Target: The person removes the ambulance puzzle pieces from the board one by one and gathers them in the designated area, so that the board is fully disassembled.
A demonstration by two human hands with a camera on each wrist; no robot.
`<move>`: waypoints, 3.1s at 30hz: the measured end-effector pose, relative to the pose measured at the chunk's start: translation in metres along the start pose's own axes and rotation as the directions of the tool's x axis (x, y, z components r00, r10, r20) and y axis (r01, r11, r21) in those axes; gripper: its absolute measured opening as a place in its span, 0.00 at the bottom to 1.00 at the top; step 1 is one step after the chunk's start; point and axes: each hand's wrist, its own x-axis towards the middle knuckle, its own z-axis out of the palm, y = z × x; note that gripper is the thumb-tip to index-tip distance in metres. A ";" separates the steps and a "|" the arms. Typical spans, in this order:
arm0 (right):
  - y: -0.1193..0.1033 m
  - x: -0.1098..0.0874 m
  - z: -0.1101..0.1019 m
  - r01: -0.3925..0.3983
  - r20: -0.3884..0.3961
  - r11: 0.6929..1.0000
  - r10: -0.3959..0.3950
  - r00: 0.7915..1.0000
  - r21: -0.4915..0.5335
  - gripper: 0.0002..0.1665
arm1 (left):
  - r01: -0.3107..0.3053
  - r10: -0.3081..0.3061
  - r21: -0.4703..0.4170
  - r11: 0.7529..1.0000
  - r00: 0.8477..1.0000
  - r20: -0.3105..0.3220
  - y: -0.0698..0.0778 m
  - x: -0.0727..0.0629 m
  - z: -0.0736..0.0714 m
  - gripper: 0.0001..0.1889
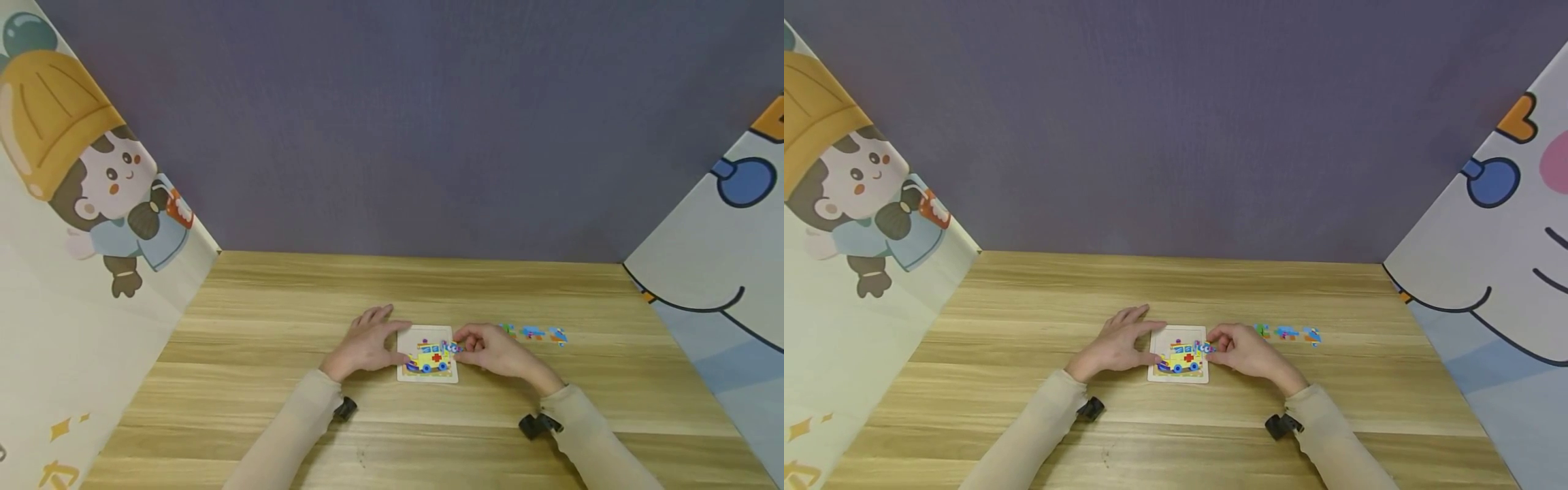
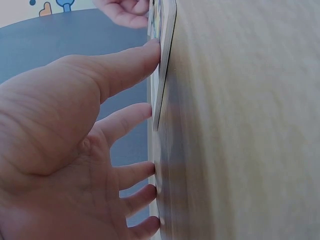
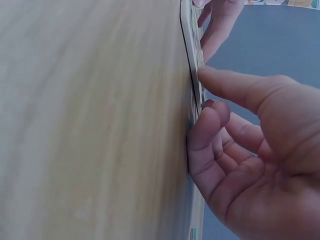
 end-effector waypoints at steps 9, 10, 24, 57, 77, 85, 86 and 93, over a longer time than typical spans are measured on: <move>0.008 -0.010 -0.010 -0.008 -0.052 0.999 0.006 0.999 -0.052 0.20 | 0.001 -0.001 0.005 1.000 1.000 0.001 -0.001 0.000 0.001 0.36; 0.010 -0.012 -0.012 -0.007 -0.057 0.998 0.004 0.998 -0.055 0.20 | 0.001 -0.001 0.003 1.000 1.000 0.001 -0.001 0.000 0.001 0.35; 0.031 -0.051 -0.044 -0.040 -0.145 0.999 0.036 0.989 -0.026 0.23 | 0.005 -0.005 0.012 1.000 1.000 0.003 0.000 0.002 0.001 0.35; 0.057 -0.069 -0.053 -0.091 -0.166 0.994 0.081 0.983 -0.054 0.23 | -0.010 0.010 0.000 1.000 1.000 0.000 -0.001 0.001 0.001 0.35; 0.060 -0.070 -0.057 -0.157 -0.166 0.987 0.149 0.975 -0.038 0.26 | -0.016 0.016 -0.006 1.000 1.000 -0.003 -0.001 0.001 0.001 0.35; 0.059 -0.072 -0.055 -0.140 -0.157 0.990 0.136 0.978 -0.015 0.27 | -0.016 0.016 -0.005 1.000 1.000 0.001 -0.001 0.002 0.001 0.35; 0.060 -0.073 -0.055 -0.137 -0.158 0.990 0.134 0.978 -0.013 0.27 | -0.016 0.016 -0.005 1.000 1.000 0.001 -0.001 0.002 0.002 0.35; 0.059 -0.073 -0.055 -0.139 -0.181 0.990 0.138 0.974 0.006 0.25 | -0.015 0.015 -0.004 1.000 1.000 -0.001 0.000 0.001 0.002 0.35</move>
